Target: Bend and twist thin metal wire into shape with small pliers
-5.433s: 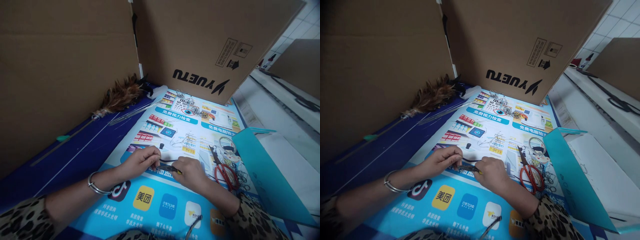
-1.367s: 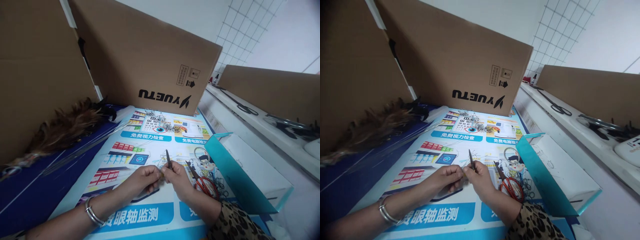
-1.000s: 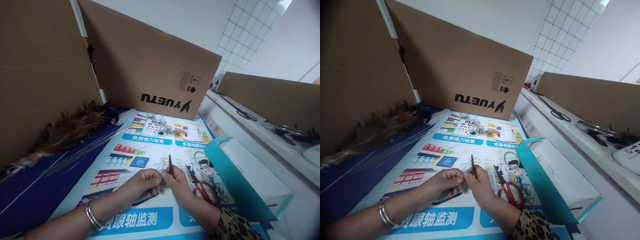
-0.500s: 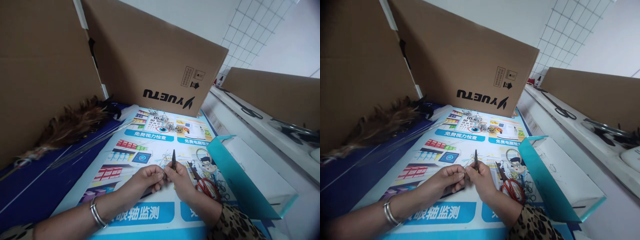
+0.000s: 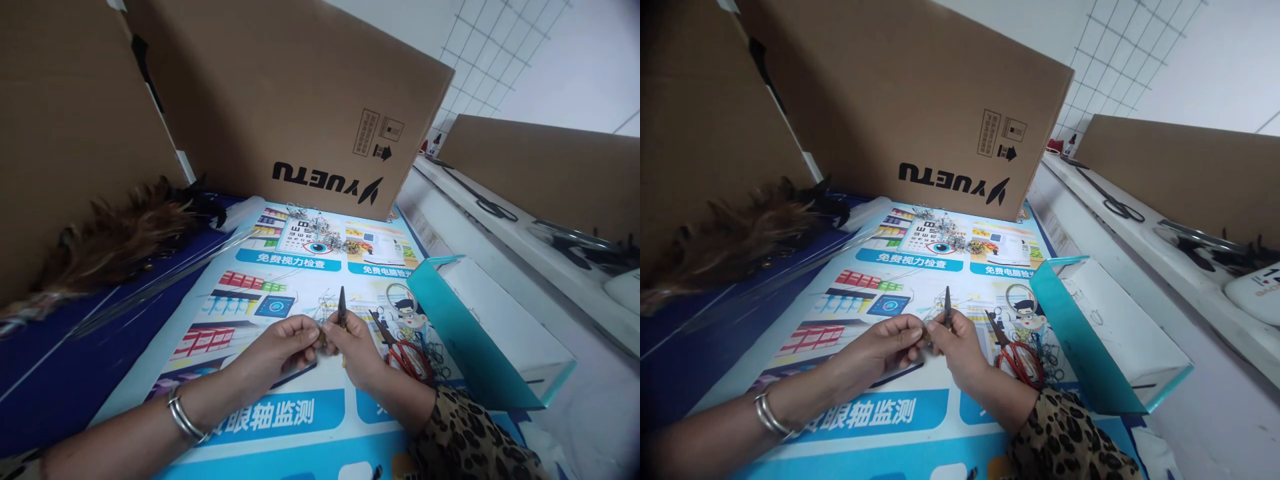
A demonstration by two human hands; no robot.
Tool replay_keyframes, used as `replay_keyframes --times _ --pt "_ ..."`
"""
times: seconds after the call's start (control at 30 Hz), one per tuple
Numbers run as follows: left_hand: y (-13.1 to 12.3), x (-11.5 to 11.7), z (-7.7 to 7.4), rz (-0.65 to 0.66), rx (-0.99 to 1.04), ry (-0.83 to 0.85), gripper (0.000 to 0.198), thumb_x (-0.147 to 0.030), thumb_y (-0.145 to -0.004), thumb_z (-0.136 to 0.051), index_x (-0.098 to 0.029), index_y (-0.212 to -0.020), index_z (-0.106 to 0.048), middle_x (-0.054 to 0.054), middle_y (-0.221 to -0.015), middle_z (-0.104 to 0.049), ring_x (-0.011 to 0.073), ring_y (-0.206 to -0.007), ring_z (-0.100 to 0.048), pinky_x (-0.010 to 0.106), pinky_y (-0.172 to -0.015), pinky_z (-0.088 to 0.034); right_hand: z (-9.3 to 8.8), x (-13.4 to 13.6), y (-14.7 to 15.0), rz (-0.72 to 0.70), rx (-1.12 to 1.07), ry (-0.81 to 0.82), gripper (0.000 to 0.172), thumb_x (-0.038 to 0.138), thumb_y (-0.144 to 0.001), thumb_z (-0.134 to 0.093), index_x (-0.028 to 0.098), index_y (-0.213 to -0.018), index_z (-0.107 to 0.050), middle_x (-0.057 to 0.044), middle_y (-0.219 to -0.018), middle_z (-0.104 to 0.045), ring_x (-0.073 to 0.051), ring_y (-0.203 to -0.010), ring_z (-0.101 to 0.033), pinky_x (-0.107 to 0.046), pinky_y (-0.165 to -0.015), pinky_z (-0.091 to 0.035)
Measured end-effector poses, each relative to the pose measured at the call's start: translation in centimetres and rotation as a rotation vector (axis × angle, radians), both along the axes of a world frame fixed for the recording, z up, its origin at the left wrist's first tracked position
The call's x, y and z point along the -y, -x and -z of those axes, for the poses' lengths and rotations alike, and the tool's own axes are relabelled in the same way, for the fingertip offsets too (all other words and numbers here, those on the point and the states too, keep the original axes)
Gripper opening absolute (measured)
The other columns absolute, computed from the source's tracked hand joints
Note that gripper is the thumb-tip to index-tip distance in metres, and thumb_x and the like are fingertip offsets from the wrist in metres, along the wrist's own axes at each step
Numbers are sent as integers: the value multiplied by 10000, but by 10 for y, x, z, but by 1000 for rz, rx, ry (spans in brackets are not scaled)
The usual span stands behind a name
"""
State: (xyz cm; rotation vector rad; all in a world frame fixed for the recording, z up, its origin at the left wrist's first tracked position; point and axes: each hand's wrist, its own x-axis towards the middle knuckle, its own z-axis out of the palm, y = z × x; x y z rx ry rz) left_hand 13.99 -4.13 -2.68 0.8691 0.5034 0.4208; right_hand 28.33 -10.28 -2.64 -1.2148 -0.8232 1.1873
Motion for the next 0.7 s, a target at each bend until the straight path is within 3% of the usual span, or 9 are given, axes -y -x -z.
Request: replay_keyframes --times 0.37,0.7 --pt "-2 -2 1 15 -16 -3 156 -275 -804 -621 -143 -753 -556 -32 -572 -534 50 -492 -439 169 -491 -316 1 1 2 8 29 -12 162 295 -756 -612 172 -754 -505 81 -464 -463 -67 -429 -404 -198 -470 -304" --pt "-4 4 1 -17 -15 -72 184 -310 -800 -612 -153 -746 -531 -24 -628 -552 60 -509 -447 192 -509 -346 4 0 2 3 118 -11 186 340 -778 -584 179 -777 -489 74 -508 -473 -73 -457 -411 -200 -478 -319"
